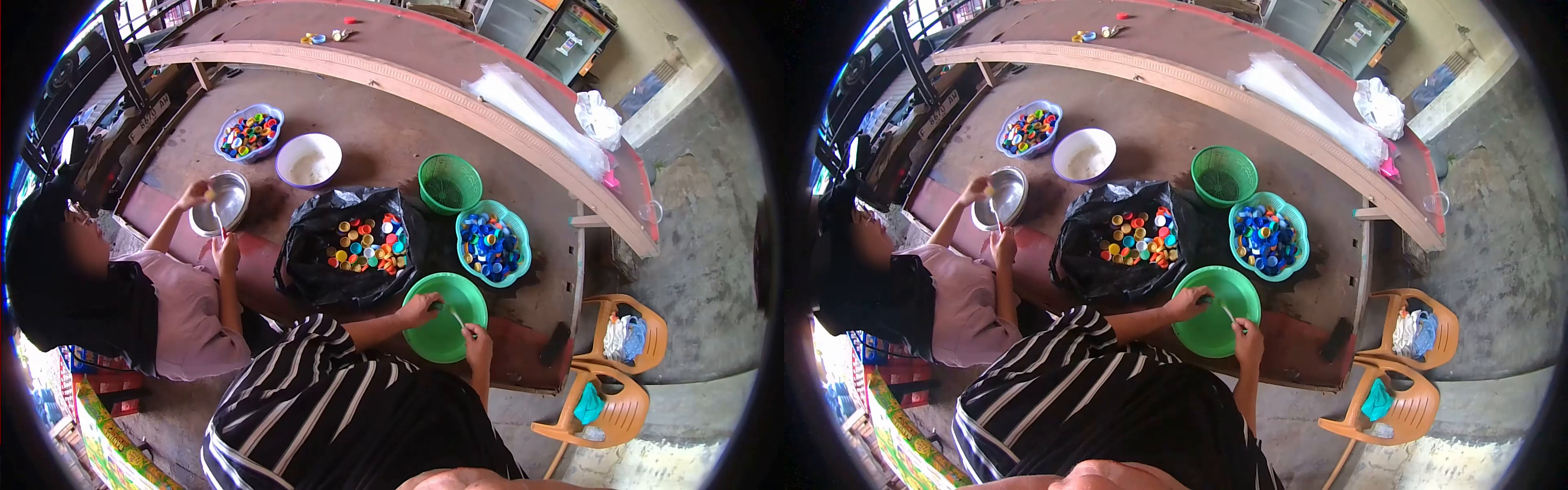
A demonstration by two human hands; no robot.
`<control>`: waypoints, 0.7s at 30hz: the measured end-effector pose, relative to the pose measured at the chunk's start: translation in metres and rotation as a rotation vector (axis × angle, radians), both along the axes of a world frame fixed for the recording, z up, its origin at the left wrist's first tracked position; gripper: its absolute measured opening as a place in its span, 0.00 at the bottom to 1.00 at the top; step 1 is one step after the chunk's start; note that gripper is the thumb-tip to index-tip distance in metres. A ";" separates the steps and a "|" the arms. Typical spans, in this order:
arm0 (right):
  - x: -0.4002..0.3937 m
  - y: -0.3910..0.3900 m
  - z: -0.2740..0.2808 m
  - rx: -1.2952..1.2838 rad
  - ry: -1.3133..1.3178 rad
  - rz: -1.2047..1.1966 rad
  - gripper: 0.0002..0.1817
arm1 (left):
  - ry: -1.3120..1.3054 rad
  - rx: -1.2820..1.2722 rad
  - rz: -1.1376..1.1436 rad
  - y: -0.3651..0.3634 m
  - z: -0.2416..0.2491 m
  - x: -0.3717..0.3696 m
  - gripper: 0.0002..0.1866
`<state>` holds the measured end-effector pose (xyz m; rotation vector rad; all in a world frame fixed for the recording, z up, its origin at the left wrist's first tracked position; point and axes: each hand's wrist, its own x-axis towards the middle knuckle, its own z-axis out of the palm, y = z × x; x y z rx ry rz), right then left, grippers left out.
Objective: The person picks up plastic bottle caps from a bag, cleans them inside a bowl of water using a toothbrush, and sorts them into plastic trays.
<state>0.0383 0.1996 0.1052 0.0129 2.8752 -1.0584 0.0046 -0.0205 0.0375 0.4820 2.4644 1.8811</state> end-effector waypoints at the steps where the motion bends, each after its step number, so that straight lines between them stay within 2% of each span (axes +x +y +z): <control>1: 0.000 0.002 -0.001 -0.102 -0.009 -0.016 0.13 | 0.046 0.009 0.012 0.000 -0.001 -0.001 0.20; 3: 0.000 0.000 -0.001 -0.311 -0.031 -0.056 0.14 | 0.085 -0.033 0.048 0.002 -0.002 0.001 0.20; 4: 0.001 -0.006 0.005 -0.313 -0.107 -0.029 0.14 | 0.103 -0.058 0.061 0.000 0.001 0.003 0.20; 5: 0.002 -0.012 0.013 -0.316 -0.182 -0.002 0.14 | -0.059 -0.059 -0.037 -0.003 0.005 0.001 0.22; 6: 0.004 -0.014 0.016 -0.320 -0.255 0.026 0.14 | -0.061 -0.059 -0.033 -0.004 0.004 0.001 0.22; 9: 0.005 -0.005 -0.003 0.054 0.117 -0.056 0.14 | -0.056 -0.064 -0.001 -0.004 0.006 0.000 0.22; 12: 0.006 -0.008 -0.002 -0.304 -0.024 -0.093 0.13 | -0.076 -0.073 0.014 -0.005 0.011 0.001 0.22; 15: 0.011 -0.012 0.000 -0.347 -0.222 0.037 0.13 | -0.064 -0.074 -0.021 -0.007 0.010 -0.001 0.22; 18: 0.009 -0.007 -0.015 -0.094 0.062 -0.086 0.13 | -0.048 -0.087 -0.004 -0.007 0.010 0.001 0.23; 21: 0.007 -0.015 -0.006 -0.317 -0.039 -0.078 0.14 | -0.048 -0.108 0.043 -0.006 0.010 0.003 0.24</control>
